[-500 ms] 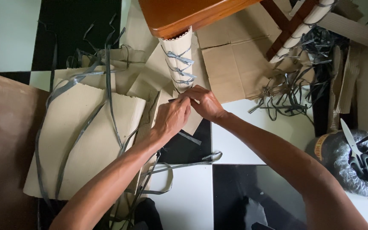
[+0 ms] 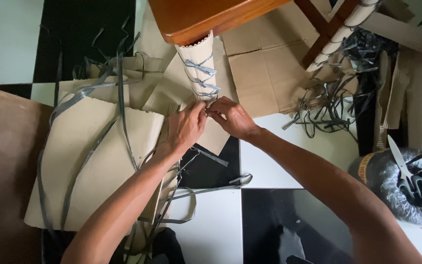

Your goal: Wrapping chair legs with protective paper and securing them with ties

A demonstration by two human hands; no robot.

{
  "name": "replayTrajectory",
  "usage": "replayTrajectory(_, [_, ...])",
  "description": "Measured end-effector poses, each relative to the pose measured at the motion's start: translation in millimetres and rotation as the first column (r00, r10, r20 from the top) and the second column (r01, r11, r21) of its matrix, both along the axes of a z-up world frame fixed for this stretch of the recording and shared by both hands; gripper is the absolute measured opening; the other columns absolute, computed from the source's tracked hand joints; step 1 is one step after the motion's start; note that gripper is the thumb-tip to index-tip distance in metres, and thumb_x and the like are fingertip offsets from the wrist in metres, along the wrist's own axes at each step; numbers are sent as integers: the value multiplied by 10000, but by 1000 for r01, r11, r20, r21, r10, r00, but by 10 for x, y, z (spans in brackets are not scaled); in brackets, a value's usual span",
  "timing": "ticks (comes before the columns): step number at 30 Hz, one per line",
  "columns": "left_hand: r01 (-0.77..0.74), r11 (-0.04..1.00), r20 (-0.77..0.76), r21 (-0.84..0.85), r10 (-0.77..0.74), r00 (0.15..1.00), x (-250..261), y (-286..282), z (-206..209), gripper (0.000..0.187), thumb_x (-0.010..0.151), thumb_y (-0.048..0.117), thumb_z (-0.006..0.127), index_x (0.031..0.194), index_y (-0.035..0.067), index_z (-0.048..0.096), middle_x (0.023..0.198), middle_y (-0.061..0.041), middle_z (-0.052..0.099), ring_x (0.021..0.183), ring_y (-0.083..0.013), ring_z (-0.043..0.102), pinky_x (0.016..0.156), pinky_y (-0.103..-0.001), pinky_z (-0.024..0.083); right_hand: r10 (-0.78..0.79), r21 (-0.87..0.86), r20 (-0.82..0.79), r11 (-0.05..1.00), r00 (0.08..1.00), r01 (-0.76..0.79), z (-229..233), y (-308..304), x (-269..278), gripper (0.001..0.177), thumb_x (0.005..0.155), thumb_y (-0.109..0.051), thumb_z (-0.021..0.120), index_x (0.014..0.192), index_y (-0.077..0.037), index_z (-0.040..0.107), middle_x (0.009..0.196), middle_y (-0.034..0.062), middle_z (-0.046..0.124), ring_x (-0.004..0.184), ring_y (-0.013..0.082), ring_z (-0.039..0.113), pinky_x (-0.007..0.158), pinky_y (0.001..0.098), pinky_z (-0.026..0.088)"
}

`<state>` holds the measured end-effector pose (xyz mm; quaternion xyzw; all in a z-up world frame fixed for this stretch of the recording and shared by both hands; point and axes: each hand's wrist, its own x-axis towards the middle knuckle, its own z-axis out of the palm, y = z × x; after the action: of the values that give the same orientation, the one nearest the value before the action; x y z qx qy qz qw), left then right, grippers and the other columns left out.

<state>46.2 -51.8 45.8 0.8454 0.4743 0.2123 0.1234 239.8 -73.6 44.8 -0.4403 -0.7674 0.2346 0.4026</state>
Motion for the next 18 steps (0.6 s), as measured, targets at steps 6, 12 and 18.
replayTrajectory(6, [42,996,-19,-73,-43,999,11,75,-68,120,904,157,598,1014,198,617,919,-58,718,758,-300,745,596,-454,595,-101,280,328,960,939,5,-95,-43,6,20,969,-110,696,962,-92,691,960,57,675,871,241,699,694,335,594])
replayTrajectory(12, [35,990,-145,-133,-55,988,52,57,-122,193,931,146,645,1095,174,548,849,-115,728,732,-349,765,637,-512,614,-96,432,364,899,927,-76,-88,-8,42,68,991,-75,654,938,-111,677,963,41,683,888,219,681,658,300,580])
replayTrajectory(18, [-73,995,-65,-68,69,996,24,69,-186,145,987,287,653,935,159,605,816,-93,727,698,-330,756,593,-437,602,-105,453,295,890,950,-43,13,19,-28,53,999,-67,649,1002,-105,685,996,60,696,932,239,684,712,295,575])
